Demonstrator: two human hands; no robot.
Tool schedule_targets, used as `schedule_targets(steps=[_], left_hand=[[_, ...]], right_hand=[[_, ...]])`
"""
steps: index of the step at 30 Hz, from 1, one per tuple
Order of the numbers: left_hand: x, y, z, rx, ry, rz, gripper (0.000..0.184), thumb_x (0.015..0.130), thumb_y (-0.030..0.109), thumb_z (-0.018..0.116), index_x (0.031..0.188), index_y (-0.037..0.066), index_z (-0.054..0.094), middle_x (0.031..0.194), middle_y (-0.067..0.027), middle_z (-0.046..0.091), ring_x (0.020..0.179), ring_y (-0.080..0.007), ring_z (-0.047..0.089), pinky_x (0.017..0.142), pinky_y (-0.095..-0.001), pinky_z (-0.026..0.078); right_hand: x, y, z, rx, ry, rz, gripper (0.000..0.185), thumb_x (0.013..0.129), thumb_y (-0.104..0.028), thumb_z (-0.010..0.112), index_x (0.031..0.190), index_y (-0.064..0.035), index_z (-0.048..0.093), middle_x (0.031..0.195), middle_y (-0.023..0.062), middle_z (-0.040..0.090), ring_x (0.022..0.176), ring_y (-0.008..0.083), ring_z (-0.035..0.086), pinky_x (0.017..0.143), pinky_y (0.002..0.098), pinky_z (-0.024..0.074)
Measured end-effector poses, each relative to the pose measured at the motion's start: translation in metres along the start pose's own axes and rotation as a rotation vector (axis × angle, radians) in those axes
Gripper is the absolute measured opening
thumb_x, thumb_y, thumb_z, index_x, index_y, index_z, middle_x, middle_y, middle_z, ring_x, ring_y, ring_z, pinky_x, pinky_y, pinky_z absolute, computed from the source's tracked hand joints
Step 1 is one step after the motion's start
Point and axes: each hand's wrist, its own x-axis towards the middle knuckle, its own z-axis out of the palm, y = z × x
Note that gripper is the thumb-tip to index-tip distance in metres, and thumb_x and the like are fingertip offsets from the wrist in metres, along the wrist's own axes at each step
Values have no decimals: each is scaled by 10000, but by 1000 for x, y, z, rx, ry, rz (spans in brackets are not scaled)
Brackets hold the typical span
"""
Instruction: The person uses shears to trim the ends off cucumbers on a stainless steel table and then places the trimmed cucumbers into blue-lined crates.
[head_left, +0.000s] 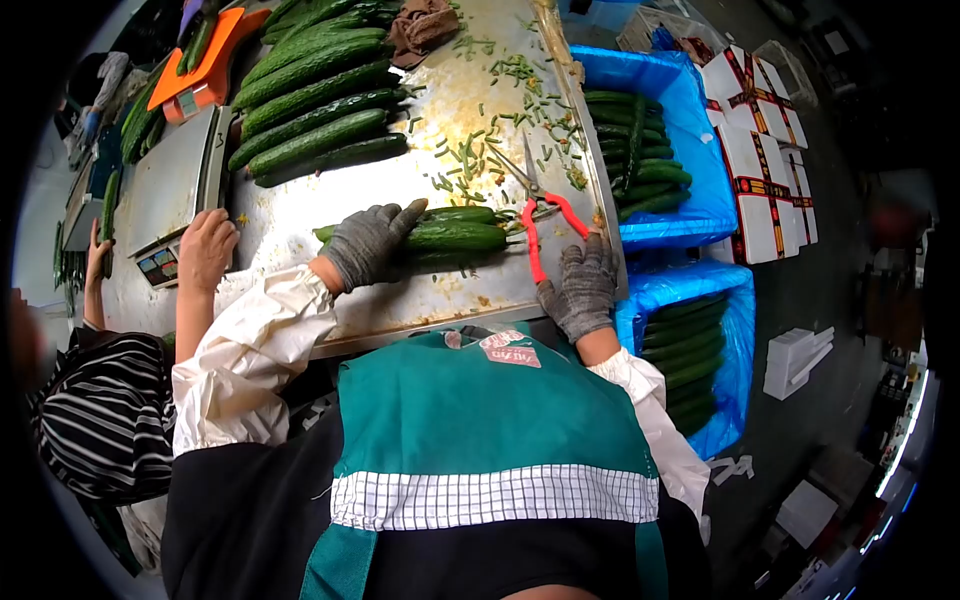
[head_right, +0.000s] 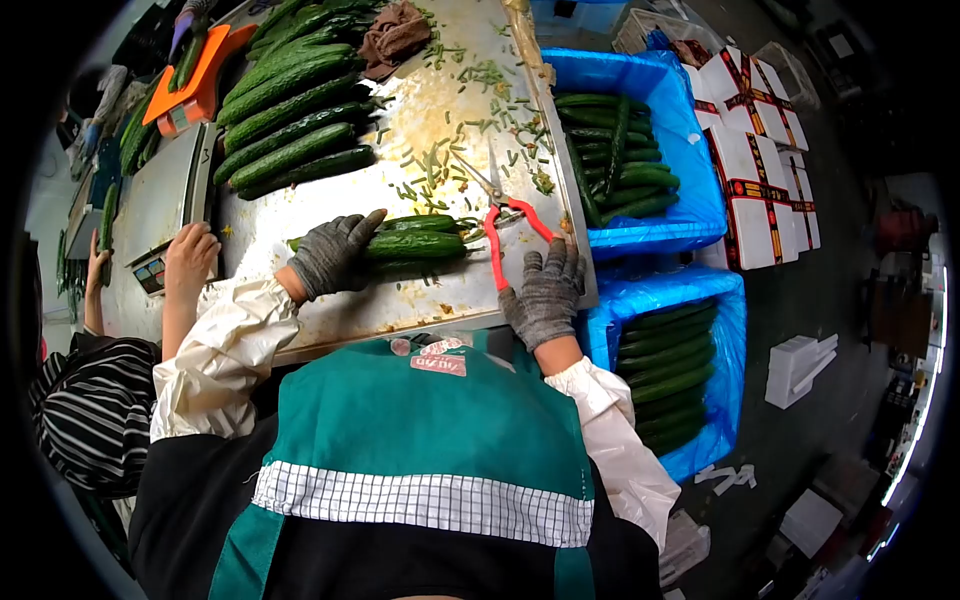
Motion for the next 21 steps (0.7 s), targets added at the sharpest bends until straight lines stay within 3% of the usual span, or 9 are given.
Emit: schedule_targets(steps=[4, 7, 10, 12, 15, 21], left_hand=[[-5, 6, -1, -37, 1, -29, 847, 613, 312, 702, 1311, 103, 269, 975, -183, 537, 874, -344, 541, 744, -415, 458], [-2, 14, -12, -43, -77, -106, 837, 624, 314, 702, 1311, 108, 270, 1014, -178, 535, 911, -339, 536, 758, -415, 453], [0, 16, -14, -35, -135, -120, 837, 610, 341, 710, 1299, 112, 294, 1021, -158, 546, 914, -325, 544, 755, -413, 453], [-1, 14, -11, -33, -87, -136, 822, 595, 360, 710, 1281, 112, 328, 998, -137, 559, 889, -311, 555, 747, -410, 455], [-5, 7, 4, -22, -14, -114, 816, 586, 365, 707, 1270, 108, 345, 990, -132, 563, 877, -305, 561, 741, -404, 457], [-7, 8, 6, -8, 56, -121, 807, 580, 360, 706, 1260, 100, 360, 997, -129, 562, 877, -302, 562, 745, -398, 460]], right_hand=[[19, -9, -12, 68, -180, 125, 592, 644, -394, 614, 1111, -39, 532, 1312, 245, 288, 1228, 394, 244, 1025, 483, 157], [31, -5, -5, 217, -131, 215, 601, 666, -429, 595, 1142, -69, 524, 1323, 219, 293, 1236, 375, 243, 1026, 470, 165], [37, -33, -24, 10, -191, 243, 653, 680, -461, 582, 1207, -94, 467, 1339, 194, 281, 1246, 356, 239, 1006, 486, 197], [42, -41, -23, -101, -310, 272, 695, 689, -456, 591, 1259, -105, 402, 1357, 184, 254, 1253, 344, 233, 991, 493, 209], [46, -40, -15, -43, -212, 310, 672, 690, -428, 609, 1245, -105, 412, 1347, 182, 265, 1245, 340, 241, 979, 484, 228], [58, -39, -19, -34, -267, 314, 653, 675, -380, 641, 1224, -108, 415, 1213, 156, 350, 1137, 323, 329, 922, 472, 303]])
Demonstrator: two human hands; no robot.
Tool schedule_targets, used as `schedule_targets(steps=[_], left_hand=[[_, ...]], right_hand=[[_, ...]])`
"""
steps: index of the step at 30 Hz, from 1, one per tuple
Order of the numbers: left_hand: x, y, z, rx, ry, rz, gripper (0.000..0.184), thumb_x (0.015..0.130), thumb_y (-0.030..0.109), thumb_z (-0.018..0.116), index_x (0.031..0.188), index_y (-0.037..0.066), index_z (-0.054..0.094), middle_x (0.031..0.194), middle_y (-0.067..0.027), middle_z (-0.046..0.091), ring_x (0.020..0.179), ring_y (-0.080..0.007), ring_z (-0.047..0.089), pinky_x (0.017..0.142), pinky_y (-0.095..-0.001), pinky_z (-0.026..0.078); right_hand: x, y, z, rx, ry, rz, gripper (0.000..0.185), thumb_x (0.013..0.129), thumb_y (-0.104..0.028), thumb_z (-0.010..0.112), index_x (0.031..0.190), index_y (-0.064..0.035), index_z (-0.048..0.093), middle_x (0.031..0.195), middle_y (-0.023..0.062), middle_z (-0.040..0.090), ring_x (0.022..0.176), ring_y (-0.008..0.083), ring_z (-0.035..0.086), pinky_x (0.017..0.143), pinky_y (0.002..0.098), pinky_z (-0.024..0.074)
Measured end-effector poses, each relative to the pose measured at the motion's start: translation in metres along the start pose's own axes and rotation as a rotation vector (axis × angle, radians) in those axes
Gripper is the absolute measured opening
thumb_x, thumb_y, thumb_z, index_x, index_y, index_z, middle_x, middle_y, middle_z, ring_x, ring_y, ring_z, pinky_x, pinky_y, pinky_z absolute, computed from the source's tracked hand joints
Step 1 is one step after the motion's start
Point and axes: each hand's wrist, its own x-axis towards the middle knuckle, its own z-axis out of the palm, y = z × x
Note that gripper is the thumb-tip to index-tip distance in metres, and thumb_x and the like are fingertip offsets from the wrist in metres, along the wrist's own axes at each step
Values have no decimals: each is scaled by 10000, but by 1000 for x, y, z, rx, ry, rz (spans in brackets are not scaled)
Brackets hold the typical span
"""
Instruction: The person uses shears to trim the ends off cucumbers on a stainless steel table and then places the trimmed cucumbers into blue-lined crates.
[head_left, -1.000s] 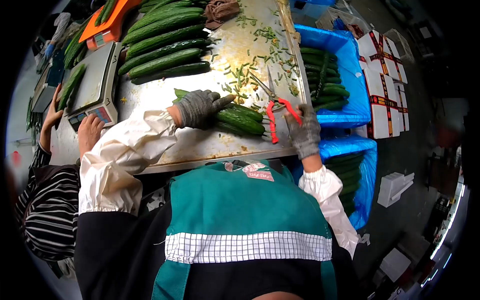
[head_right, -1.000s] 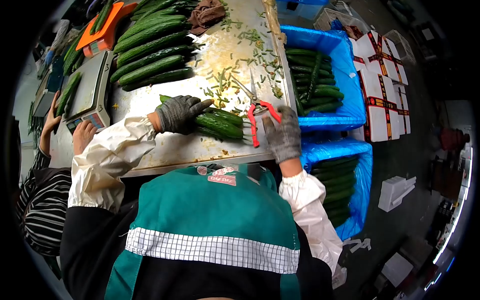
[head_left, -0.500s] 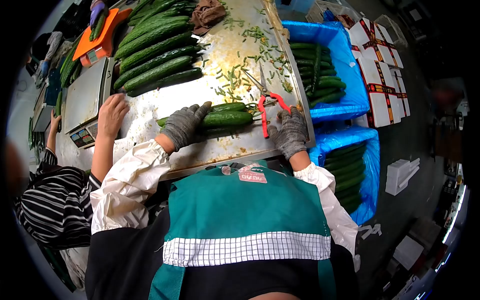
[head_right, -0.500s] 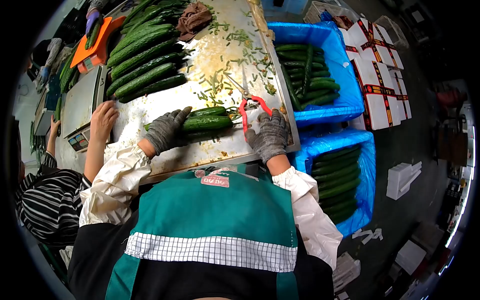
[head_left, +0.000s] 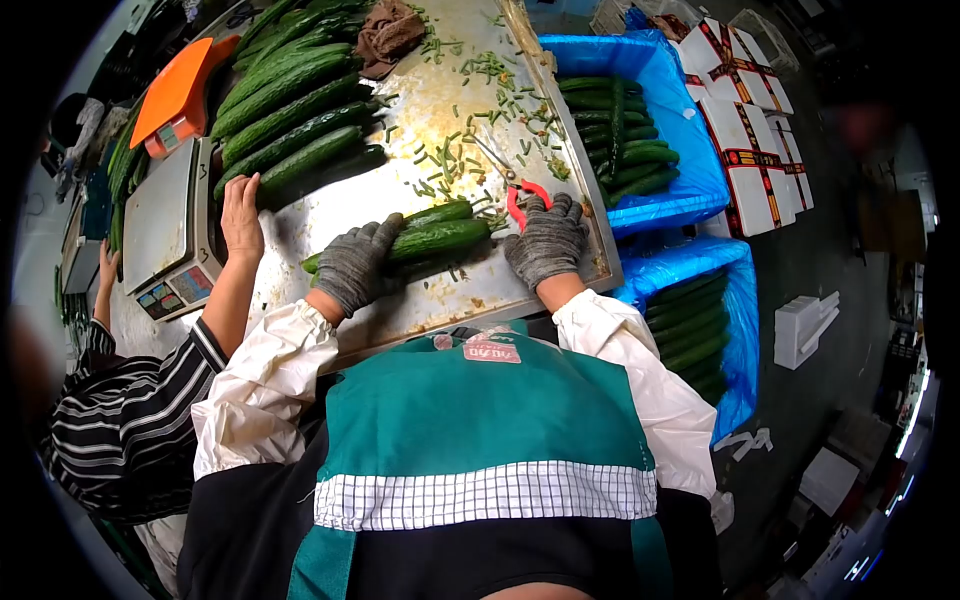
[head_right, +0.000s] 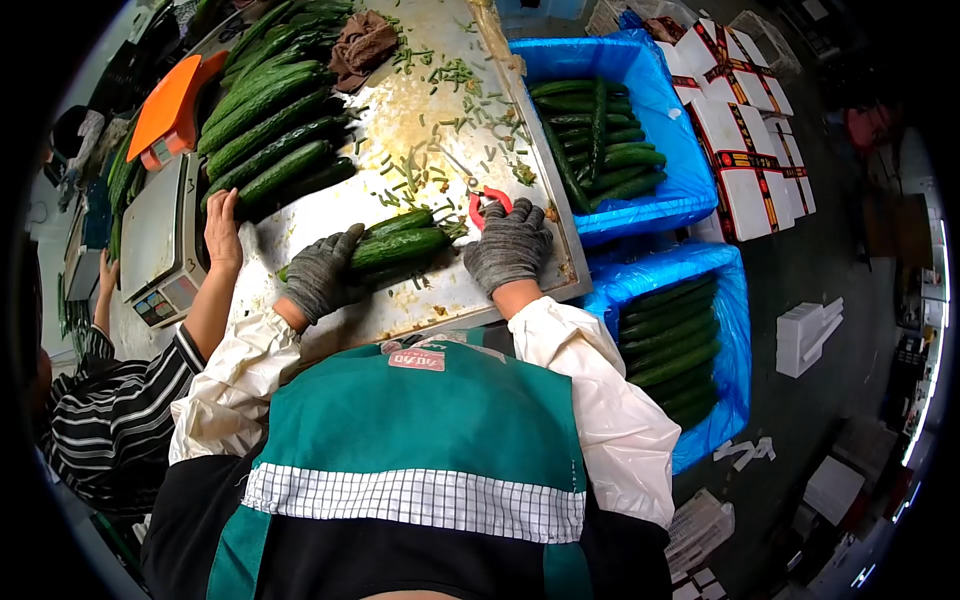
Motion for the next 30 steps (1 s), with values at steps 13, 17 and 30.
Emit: schedule_targets(steps=[13, 17, 30], left_hand=[[3, 8, -8, -61, -56, -169, 755, 581, 336, 718, 1232, 141, 389, 998, -148, 558, 884, -316, 561, 763, -403, 459], [0, 8, -8, -72, -32, -188, 739, 580, 332, 718, 1220, 143, 400, 1008, -141, 556, 900, -309, 557, 768, -401, 458], [5, 7, -7, -92, -40, -206, 730, 595, 320, 717, 1224, 154, 385, 989, -130, 544, 880, -299, 555, 767, -397, 456]], right_hand=[[22, 18, 9, 161, 115, -24, 474, 748, -185, 517, 1205, -97, 427, 1168, 233, 404, 1066, 375, 421, 898, 442, 367], [-21, 49, -6, 389, 69, -128, 481, 733, -207, 563, 1179, -70, 443, 1139, 203, 451, 1076, 352, 431, 915, 408, 362], [-84, 107, -3, 668, -261, -396, 455, 717, -172, 609, 1118, -8, 469, 1012, 224, 540, 945, 364, 525, 820, 393, 424]])
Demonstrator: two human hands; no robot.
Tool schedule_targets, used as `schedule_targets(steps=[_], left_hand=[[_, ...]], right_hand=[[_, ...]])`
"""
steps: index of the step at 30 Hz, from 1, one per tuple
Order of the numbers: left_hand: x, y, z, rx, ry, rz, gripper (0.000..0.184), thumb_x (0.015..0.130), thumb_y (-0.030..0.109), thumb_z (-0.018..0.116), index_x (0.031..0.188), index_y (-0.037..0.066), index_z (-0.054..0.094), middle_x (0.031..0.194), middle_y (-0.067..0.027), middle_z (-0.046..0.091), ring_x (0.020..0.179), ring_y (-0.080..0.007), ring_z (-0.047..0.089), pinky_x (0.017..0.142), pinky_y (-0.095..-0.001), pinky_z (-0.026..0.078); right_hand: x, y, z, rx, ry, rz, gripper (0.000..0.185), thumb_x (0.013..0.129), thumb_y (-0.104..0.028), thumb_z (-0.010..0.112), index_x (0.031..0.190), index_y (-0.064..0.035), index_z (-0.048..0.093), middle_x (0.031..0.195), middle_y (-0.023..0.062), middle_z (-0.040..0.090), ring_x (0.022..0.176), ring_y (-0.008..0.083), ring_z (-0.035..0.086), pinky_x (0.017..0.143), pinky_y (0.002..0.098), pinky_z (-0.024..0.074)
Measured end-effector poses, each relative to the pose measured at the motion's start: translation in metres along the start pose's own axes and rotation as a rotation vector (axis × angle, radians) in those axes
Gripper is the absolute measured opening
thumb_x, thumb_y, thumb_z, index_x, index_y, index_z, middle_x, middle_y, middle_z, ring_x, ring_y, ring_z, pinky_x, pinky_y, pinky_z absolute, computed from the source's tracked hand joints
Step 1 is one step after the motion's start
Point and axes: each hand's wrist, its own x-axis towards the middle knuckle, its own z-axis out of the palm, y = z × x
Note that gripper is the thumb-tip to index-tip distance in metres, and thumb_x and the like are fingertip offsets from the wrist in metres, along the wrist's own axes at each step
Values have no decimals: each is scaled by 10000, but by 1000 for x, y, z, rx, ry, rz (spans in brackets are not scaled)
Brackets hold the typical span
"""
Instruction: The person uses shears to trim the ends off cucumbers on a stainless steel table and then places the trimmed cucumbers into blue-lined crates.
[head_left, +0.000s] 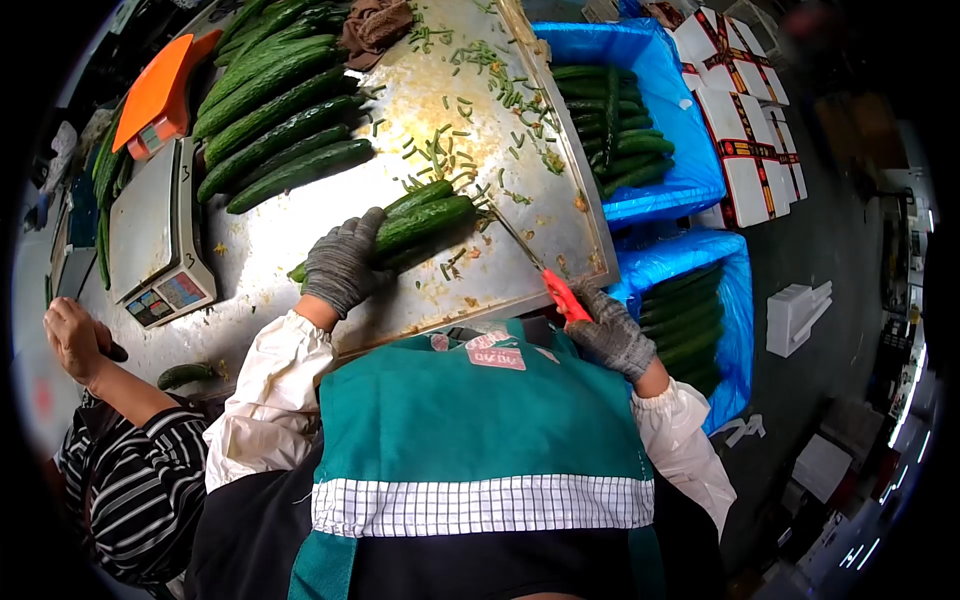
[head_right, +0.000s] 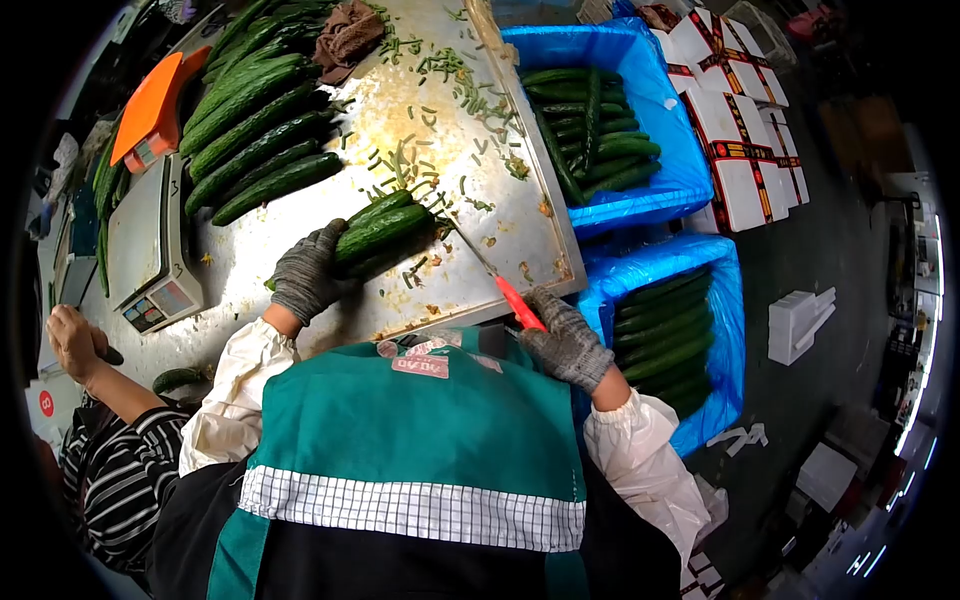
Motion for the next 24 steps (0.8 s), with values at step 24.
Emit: schedule_targets(steps=[24], left_hand=[[-1, -2, 1, -5, -11, 9, 775, 583, 323, 735, 1243, 136, 375, 1011, -135, 532, 896, -298, 545, 785, -394, 447]], right_hand=[[23, -21, 13, 53, 107, 16, 343, 715, -161, 589, 1010, -32, 470, 893, 217, 558, 873, 373, 546, 754, 400, 436]])
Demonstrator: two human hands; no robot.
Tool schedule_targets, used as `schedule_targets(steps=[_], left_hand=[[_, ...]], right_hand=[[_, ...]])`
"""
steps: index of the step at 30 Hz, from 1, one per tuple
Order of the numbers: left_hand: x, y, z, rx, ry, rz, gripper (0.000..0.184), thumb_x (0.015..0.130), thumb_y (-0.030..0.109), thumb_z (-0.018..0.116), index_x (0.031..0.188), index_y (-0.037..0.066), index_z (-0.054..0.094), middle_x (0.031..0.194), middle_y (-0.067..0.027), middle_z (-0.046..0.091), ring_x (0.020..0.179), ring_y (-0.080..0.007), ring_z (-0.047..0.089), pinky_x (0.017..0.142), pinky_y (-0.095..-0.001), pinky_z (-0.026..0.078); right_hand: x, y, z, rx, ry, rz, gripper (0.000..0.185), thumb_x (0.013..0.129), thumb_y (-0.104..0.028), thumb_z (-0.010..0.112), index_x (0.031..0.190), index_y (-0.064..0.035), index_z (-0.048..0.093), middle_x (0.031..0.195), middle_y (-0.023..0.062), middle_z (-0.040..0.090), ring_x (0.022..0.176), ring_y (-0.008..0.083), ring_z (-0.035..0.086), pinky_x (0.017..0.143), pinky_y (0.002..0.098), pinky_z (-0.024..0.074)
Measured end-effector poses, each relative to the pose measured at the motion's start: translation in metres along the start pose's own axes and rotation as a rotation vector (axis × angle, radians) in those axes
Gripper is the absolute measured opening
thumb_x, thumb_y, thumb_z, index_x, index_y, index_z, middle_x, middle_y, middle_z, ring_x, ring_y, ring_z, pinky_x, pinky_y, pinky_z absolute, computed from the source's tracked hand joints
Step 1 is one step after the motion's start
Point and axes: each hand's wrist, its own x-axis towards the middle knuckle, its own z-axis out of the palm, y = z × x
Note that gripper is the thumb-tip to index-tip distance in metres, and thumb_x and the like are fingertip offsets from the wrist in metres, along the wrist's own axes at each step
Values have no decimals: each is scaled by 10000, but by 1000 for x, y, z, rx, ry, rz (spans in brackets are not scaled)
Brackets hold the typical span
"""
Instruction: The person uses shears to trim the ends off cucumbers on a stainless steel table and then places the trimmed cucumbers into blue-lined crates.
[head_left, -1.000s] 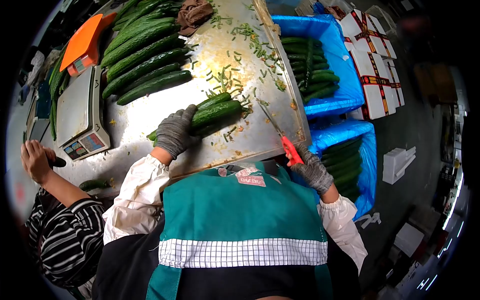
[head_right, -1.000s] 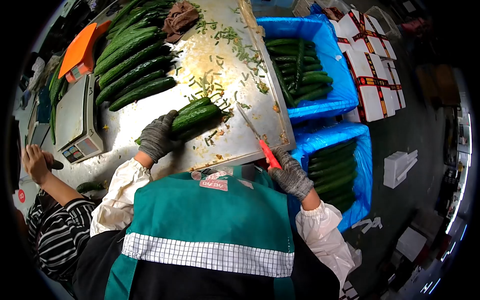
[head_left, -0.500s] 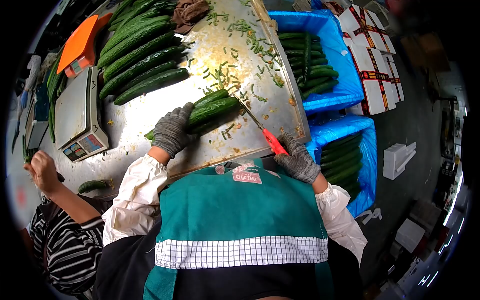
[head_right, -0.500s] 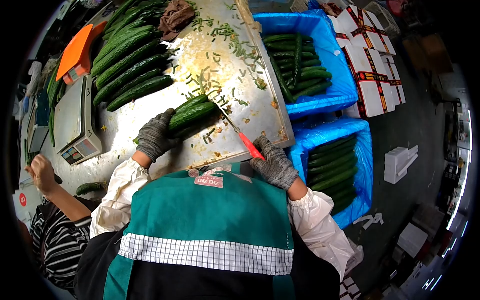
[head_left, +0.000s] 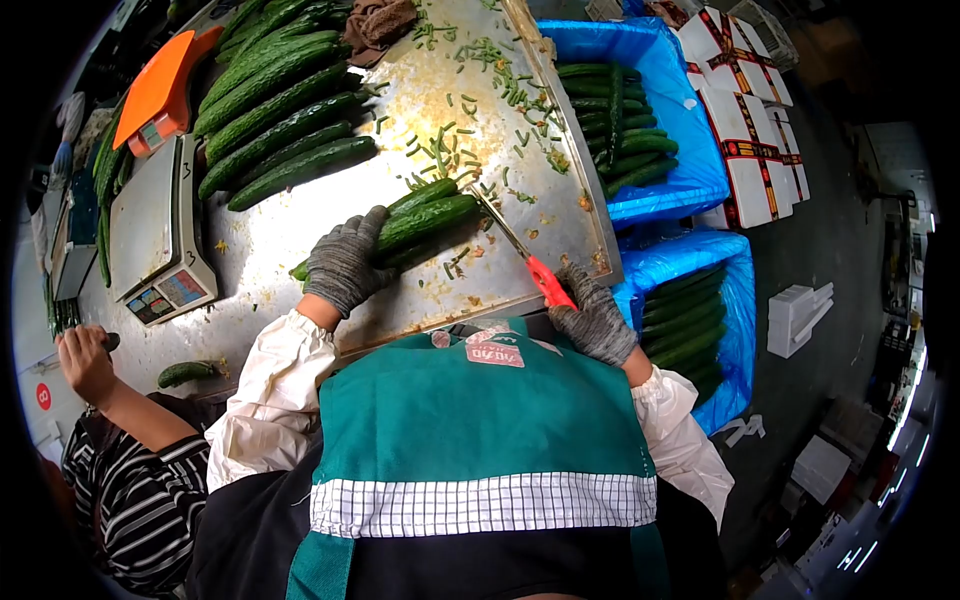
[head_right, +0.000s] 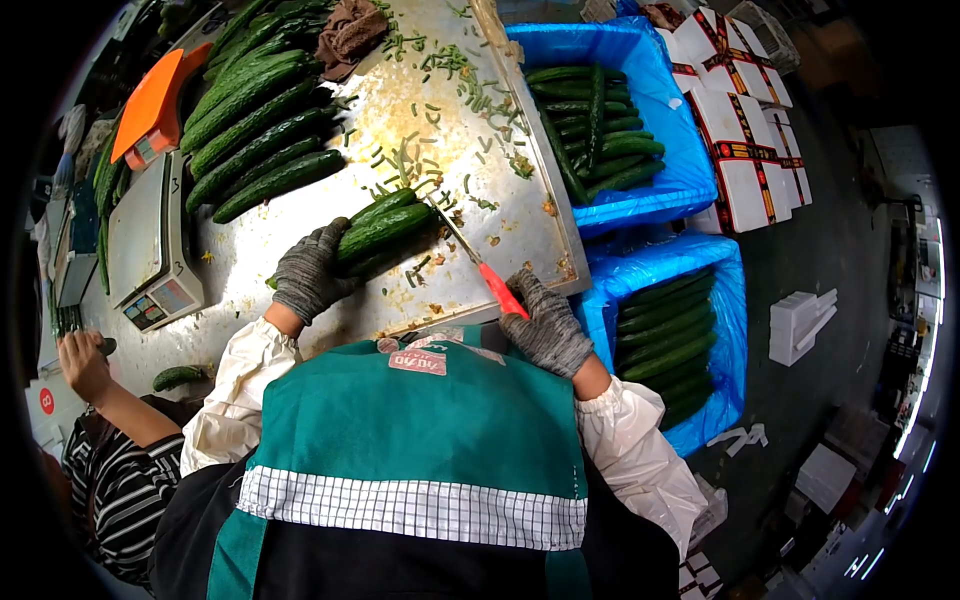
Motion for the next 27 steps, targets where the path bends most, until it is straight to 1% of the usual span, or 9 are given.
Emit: schedule_targets(steps=[4, 7, 9, 13, 15, 18, 19, 21, 27], left_hand=[[0, 0, -1, 8, -4, -1, 764, 590, 324, 727, 1242, 133, 377, 1016, -134, 531, 899, -299, 544, 787, -394, 446], [0, -1, 2, -20, 13, -15, 761, 560, 291, 741, 1222, 133, 401, 1027, -142, 544, 912, -313, 546, 784, -394, 451], [0, -1, 2, -8, 20, -8, 755, 566, 310, 736, 1219, 134, 400, 1018, -141, 546, 901, -314, 548, 777, -394, 452], [-2, 1, 2, 17, 49, 3, 737, 574, 323, 730, 1209, 134, 406, 1005, -140, 549, 890, -315, 551, 773, -398, 452], [-2, 1, 3, 30, 58, 8, 720, 580, 326, 727, 1198, 133, 412, 1001, -139, 549, 883, -314, 552, 767, -401, 453], [-3, 1, 2, 28, 66, 20, 707, 584, 331, 723, 1191, 133, 418, 1002, -138, 547, 881, -313, 552, 763, -402, 454], [-3, 1, 2, 28, 68, 17, 707, 584, 331, 723, 1191, 133, 418, 1002, -138, 547, 881, -313, 552, 763, -402, 454], [-3, 0, 1, 24, 23, 16, 721, 609, 352, 698, 1221, 114, 401, 1037, -137, 521, 888, -296, 538, 781, -396, 433], [-4, 1, 2, 41, 85, 26, 709, 582, 341, 721, 1189, 128, 424, 1010, -130, 548, 880, -303, 554, 760, -394, 455]], right_hand=[[1, -4, 4, 23, 9, 31, 339, 715, -158, 581, 1007, -27, 471, 884, 219, 559, 866, 374, 548, 751, 401, 437], [3, -1, 8, 13, 48, 29, 339, 714, -160, 578, 1002, -18, 469, 884, 219, 560, 857, 372, 550, 749, 400, 437], [4, 2, 6, 71, -10, 78, 337, 718, -154, 574, 1001, -8, 463, 884, 217, 561, 845, 368, 552, 743, 402, 437], [8, -1, -1, 52, -52, 44, 334, 722, -142, 575, 1004, -6, 458, 875, 217, 563, 831, 365, 558, 735, 402, 441], [15, 7, 1, 187, -122, 138, 342, 722, -141, 582, 1008, -5, 452, 862, 218, 563, 815, 365, 561, 726, 399, 443], [26, 3, -2, 241, -186, 235, 353, 719, -148, 589, 1010, -6, 449, 866, 220, 567, 818, 372, 561, 723, 405, 443], [28, 1, -2, 240, -188, 233, 353, 719, -148, 589, 1010, -6, 449, 866, 220, 567, 818, 372, 561, 723, 405, 443], [31, -2, -4, 16, -99, 36, 359, 717, -151, 588, 1014, -5, 447, 881, 221, 570, 839, 378, 558, 728, 413, 440], [38, -7, -8, 48, -174, 136, 378, 712, -158, 590, 1033, -14, 452, 913, 227, 572, 875, 379, 556, 747, 419, 438]])
